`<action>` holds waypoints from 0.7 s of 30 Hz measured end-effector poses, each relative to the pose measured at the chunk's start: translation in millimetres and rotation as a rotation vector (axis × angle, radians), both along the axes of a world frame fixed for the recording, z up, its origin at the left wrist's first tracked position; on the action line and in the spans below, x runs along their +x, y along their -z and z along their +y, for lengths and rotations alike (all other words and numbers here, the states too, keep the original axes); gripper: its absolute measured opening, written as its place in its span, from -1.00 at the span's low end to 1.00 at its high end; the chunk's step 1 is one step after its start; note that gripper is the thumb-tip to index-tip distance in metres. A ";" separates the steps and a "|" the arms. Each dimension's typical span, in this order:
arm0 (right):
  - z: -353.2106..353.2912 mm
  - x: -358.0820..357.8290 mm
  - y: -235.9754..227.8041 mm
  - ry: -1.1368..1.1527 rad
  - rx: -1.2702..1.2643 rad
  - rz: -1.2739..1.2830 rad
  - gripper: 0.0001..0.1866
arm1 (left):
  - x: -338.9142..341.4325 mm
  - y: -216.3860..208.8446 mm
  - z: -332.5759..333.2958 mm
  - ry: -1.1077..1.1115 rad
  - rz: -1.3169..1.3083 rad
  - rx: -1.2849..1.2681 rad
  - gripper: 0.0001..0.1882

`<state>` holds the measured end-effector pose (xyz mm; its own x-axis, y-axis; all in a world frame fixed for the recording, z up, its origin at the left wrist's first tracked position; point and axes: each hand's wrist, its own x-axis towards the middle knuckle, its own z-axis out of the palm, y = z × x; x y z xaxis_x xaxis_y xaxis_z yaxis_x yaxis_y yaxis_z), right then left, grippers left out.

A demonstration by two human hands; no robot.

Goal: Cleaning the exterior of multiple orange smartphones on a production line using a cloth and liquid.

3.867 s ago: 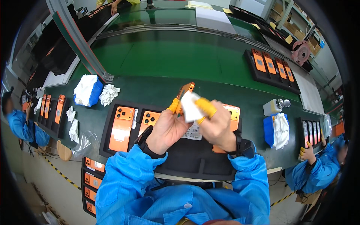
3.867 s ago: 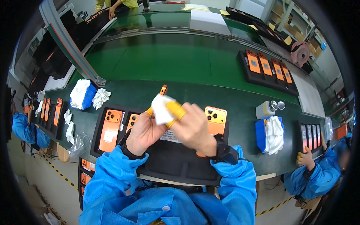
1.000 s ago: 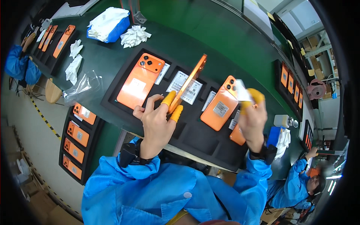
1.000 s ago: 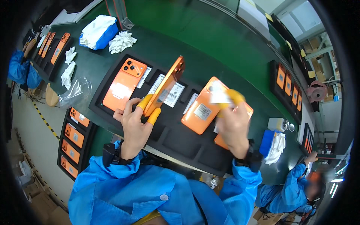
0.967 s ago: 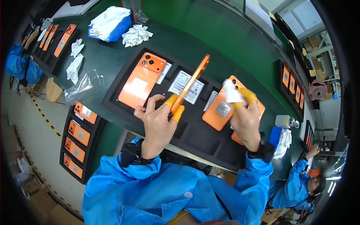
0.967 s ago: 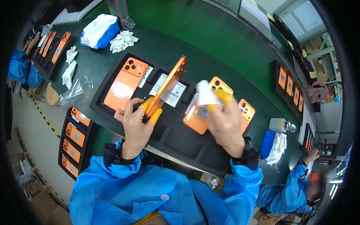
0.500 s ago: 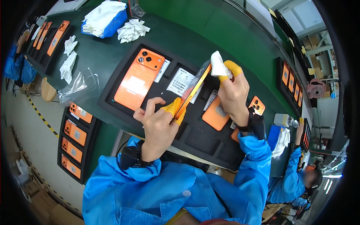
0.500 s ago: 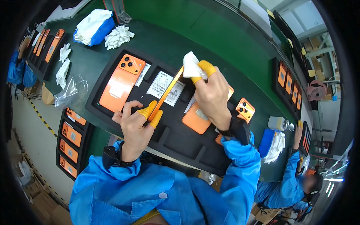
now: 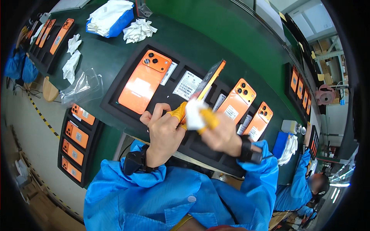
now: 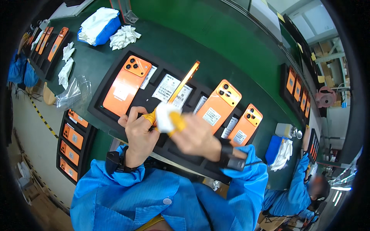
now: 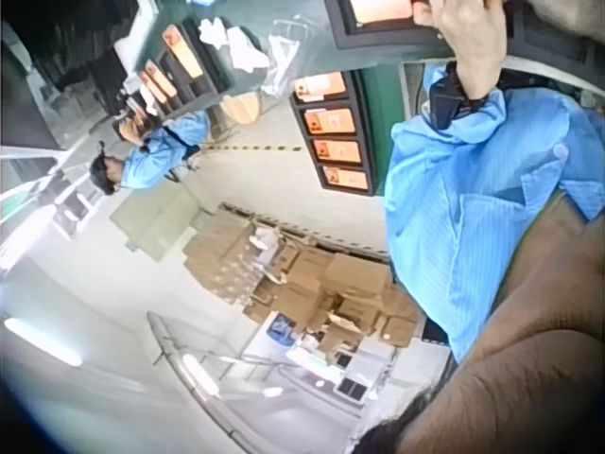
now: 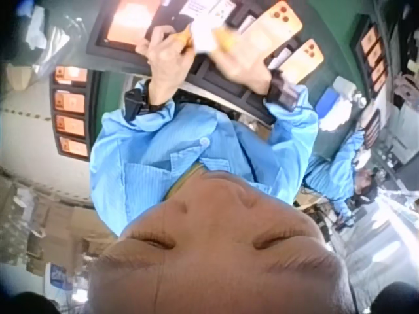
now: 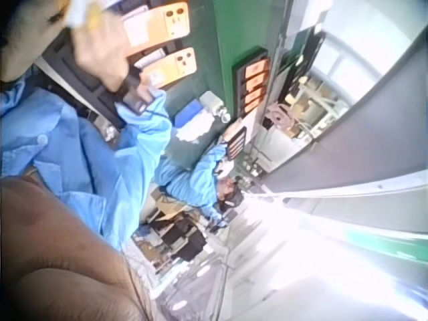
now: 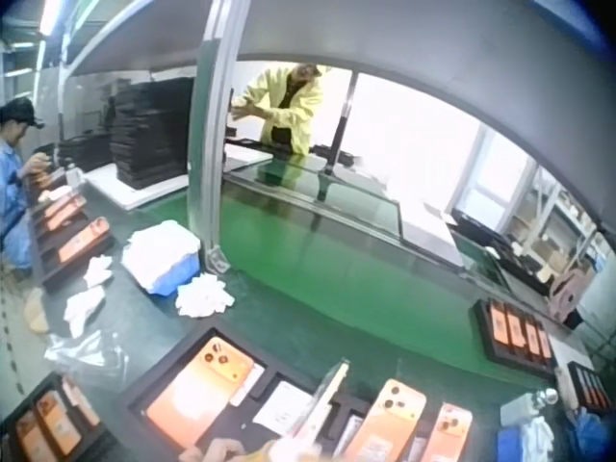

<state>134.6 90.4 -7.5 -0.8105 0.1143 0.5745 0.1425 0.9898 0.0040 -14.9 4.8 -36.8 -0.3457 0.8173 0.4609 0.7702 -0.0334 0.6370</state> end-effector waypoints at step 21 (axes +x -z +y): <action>26.0 -1.5 -10.5 0.114 0.078 -0.005 -0.67 | -4.1 4.3 1.1 0.040 -0.009 0.065 -0.81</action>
